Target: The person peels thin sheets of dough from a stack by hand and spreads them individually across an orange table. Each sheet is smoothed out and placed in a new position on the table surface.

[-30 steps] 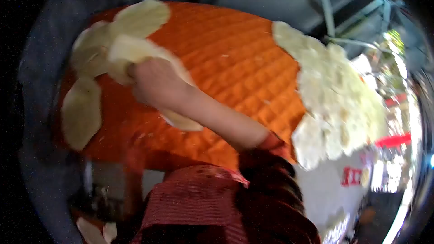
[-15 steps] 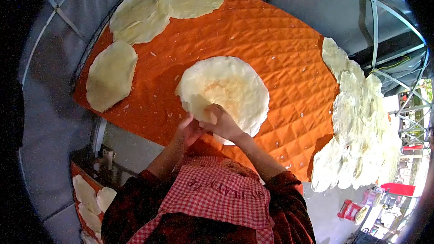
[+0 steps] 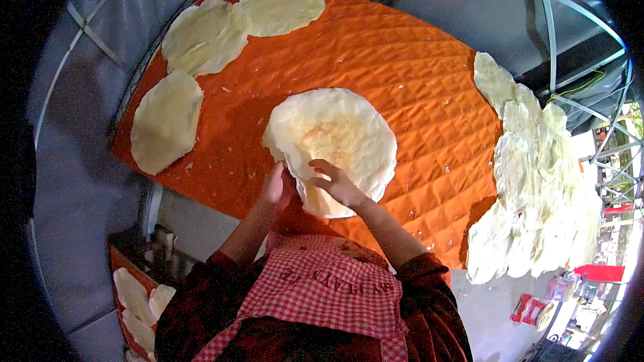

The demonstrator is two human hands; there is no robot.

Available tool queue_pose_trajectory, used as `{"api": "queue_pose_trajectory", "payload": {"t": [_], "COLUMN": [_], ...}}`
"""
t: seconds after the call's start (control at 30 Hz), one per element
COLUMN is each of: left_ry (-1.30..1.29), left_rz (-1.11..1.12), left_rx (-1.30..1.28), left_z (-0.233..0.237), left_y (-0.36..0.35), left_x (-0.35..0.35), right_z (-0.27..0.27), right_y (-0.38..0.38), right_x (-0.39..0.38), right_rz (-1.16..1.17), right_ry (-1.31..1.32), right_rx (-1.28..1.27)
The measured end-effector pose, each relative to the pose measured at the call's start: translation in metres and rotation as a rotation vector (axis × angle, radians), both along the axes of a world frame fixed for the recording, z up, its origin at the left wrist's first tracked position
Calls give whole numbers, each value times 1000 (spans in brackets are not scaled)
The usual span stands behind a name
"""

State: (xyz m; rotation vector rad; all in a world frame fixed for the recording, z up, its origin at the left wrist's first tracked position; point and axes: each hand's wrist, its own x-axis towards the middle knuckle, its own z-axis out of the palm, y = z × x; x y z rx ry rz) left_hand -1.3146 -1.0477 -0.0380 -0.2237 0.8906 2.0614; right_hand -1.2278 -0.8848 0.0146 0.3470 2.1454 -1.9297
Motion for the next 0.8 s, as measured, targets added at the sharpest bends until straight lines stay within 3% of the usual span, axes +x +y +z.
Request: {"api": "queue_pose_trajectory", "payload": {"t": [0.13, 0.17, 0.2, 0.3, 0.37, 0.4, 0.43, 0.5, 0.53, 0.57, 0.6, 0.63, 0.67, 0.73, 0.77, 0.8], "left_ry": [140, 211, 283, 331, 451, 584, 390, 462, 364, 263, 248, 232, 213, 214, 211, 186], "left_rz": [-50, -63, -83, 31, -34, -93, 41, -55, -64, -65, -53, -37, -17, 57, 97, 106], "left_rx": [-98, -114, -124, 88, -54, -270, -278, -359, -278, -208, -198, -189, -183, -314, -381, -373], "left_z": [5, 21, 30, -30, -48, -21, -48, -28, -11, 0, -17, -47, -61, -40, -32, -46], "left_y": [2, 3, 7, 10, 13, 10, 11, -3, -2, -3, -12, -29, -35, -36, -38, -47], "left_x": [-5, -1, 4, 13, 8, 6, 2, -14, -18, -22, -32, -45, -51, -36, -30, -34], "right_z": [15, 20, 25, 63, 0, 5, 14, 61, 79, 22, 39, 81, 53, 91, 88, 87], "right_y": [-22, -29, -34, -45, -29, -21, -8, 35, 57, 122, 160, 186, 246, 302, 343, 369], "right_x": [-2, -3, -7, -16, -24, -24, -20, 10, 17, 10, 28, 52, 71, 132, 166, 195], "right_rz": [-29, -52, -84, -195, -183, -238, -281, -478, -557, -438, -460, -515, -560, -750, -740, -839], "right_ry": [-28, 72, -14, -62, 41, 18, 3, 88, 137, 143, 135, 53, 130, 46, 48, -44], "right_rx": [196, 266, 315, 521, 768, 756, 736, 770, 781, 686, 531, 567, 678, 758, 722, 901]}}
